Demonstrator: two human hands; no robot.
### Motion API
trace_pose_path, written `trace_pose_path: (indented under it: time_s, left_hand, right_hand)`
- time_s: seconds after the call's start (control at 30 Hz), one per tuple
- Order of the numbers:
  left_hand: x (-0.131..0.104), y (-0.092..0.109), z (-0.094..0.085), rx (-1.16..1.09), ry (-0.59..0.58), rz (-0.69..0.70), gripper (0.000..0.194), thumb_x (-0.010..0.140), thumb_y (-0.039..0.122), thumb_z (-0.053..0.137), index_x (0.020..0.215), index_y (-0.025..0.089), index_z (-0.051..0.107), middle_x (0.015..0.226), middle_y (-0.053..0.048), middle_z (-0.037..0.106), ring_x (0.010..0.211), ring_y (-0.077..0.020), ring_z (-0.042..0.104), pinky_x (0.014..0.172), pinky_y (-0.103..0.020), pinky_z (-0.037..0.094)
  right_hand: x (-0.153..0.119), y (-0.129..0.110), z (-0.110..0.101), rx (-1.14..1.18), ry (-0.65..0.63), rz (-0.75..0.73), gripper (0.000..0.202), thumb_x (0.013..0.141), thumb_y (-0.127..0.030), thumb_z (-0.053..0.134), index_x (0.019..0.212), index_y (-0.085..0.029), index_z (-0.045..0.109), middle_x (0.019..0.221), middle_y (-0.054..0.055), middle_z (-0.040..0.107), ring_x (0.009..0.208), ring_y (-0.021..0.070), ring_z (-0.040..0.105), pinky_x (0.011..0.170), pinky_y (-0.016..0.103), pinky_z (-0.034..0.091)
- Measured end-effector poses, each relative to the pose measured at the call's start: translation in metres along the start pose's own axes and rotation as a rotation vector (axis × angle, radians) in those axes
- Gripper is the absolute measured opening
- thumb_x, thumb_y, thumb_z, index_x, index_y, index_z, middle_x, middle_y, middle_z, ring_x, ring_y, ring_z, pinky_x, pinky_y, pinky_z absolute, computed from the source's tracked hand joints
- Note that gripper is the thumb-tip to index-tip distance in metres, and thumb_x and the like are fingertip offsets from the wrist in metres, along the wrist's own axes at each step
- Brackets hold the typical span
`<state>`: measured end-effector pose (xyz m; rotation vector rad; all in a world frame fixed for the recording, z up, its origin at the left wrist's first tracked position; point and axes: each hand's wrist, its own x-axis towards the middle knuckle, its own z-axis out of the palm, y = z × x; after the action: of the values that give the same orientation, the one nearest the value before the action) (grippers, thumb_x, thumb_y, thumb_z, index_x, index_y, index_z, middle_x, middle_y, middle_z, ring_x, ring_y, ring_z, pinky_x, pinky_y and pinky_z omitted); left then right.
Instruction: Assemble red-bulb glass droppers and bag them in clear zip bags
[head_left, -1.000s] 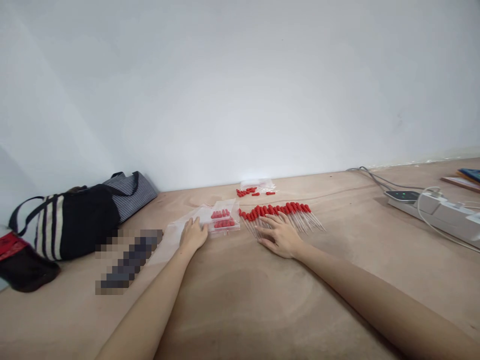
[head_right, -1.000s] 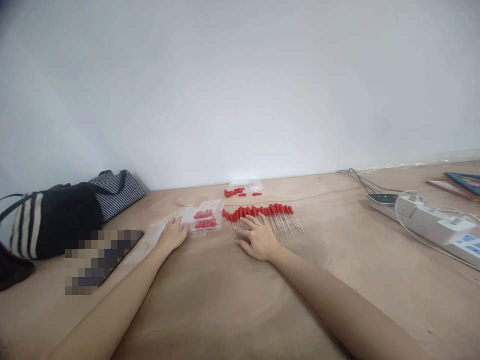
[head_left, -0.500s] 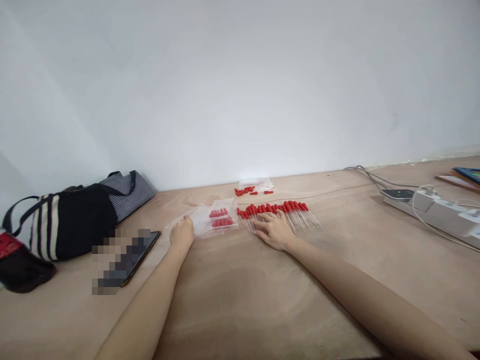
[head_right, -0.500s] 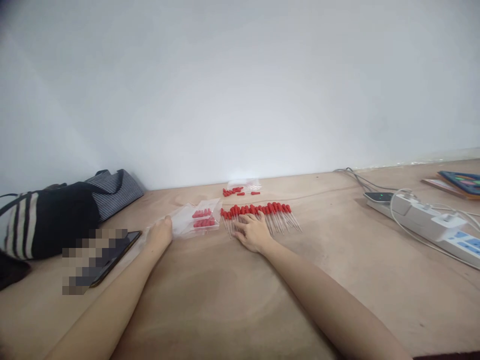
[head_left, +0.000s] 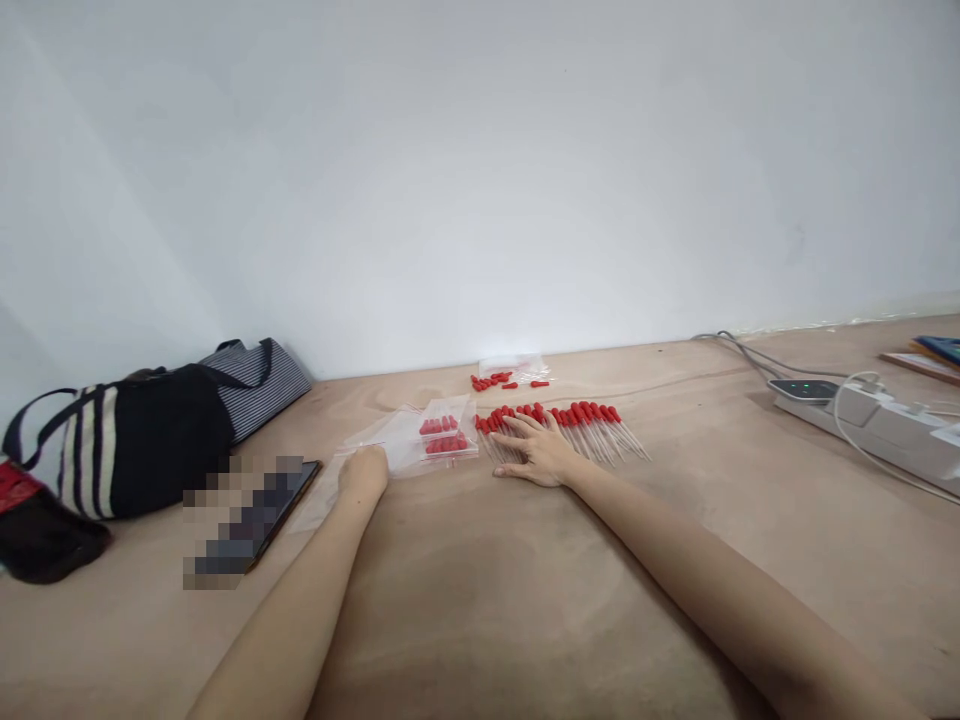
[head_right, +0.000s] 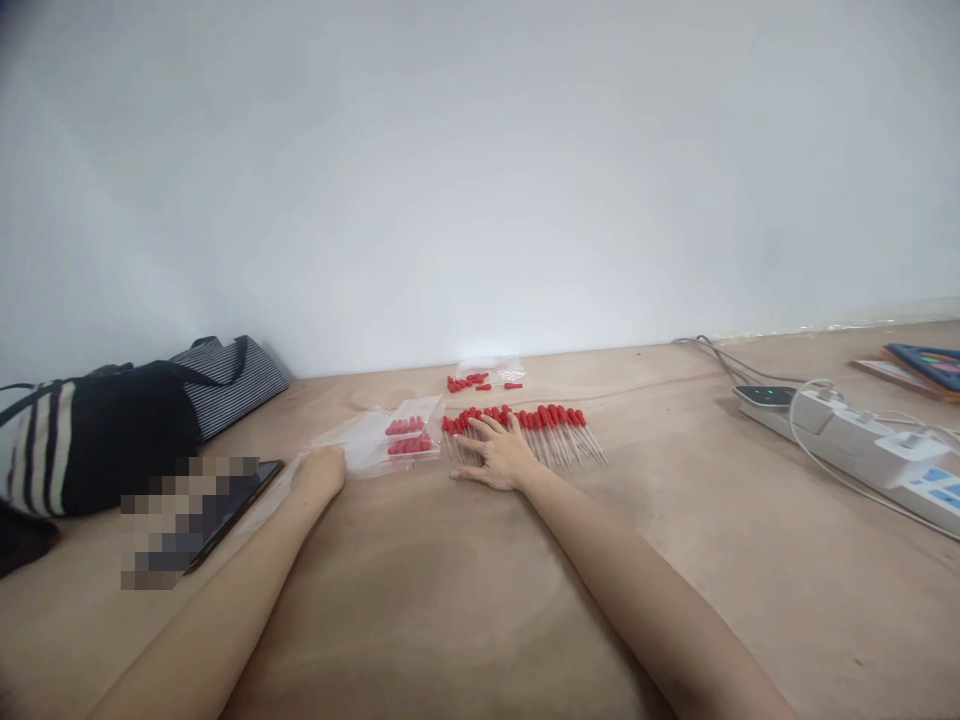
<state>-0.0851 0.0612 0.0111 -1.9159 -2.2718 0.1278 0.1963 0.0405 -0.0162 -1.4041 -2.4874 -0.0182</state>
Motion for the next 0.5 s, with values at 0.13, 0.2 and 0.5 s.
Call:
trace_pose_path:
  time_s: [0.13, 0.2, 0.5]
  left_hand:
    - [0.000, 0.000, 0.001, 0.010, 0.031, 0.016, 0.026, 0.084, 0.026, 0.048, 0.107, 0.014, 0.049, 0.107, -0.008, 0.053, 0.090, -0.0189, 0.055, 0.075, -0.038, 0.047]
    - [-0.001, -0.002, -0.002, 0.014, 0.054, 0.017, 0.019, 0.085, 0.018, 0.044, 0.099, 0.011, 0.055, 0.100, -0.012, 0.057, 0.089, -0.0213, 0.056, 0.075, -0.036, 0.046]
    - [-0.035, 0.020, -0.051, 0.013, 0.219, 0.051, 0.036, 0.080, 0.001, 0.024, 0.100, 0.005, 0.054, 0.092, -0.019, 0.062, 0.087, -0.0288, 0.059, 0.073, -0.038, 0.044]
  right_hand:
    - [0.011, 0.004, 0.003, -0.014, 0.016, 0.004, 0.065, 0.072, -0.070, 0.024, 0.124, -0.034, 0.039, 0.137, 0.005, 0.029, 0.124, 0.0261, 0.023, 0.099, 0.053, 0.001]
    - [0.015, 0.007, 0.005, -0.016, 0.024, 0.007, 0.065, 0.072, -0.071, 0.024, 0.123, -0.034, 0.040, 0.136, 0.005, 0.031, 0.124, 0.0257, 0.024, 0.099, 0.052, 0.003]
    - [0.001, 0.003, 0.001, -0.056, 0.288, -0.063, 0.042, 0.084, -0.047, 0.031, 0.114, -0.024, 0.051, 0.118, 0.009, 0.050, 0.111, 0.0236, 0.039, 0.097, 0.047, 0.008]
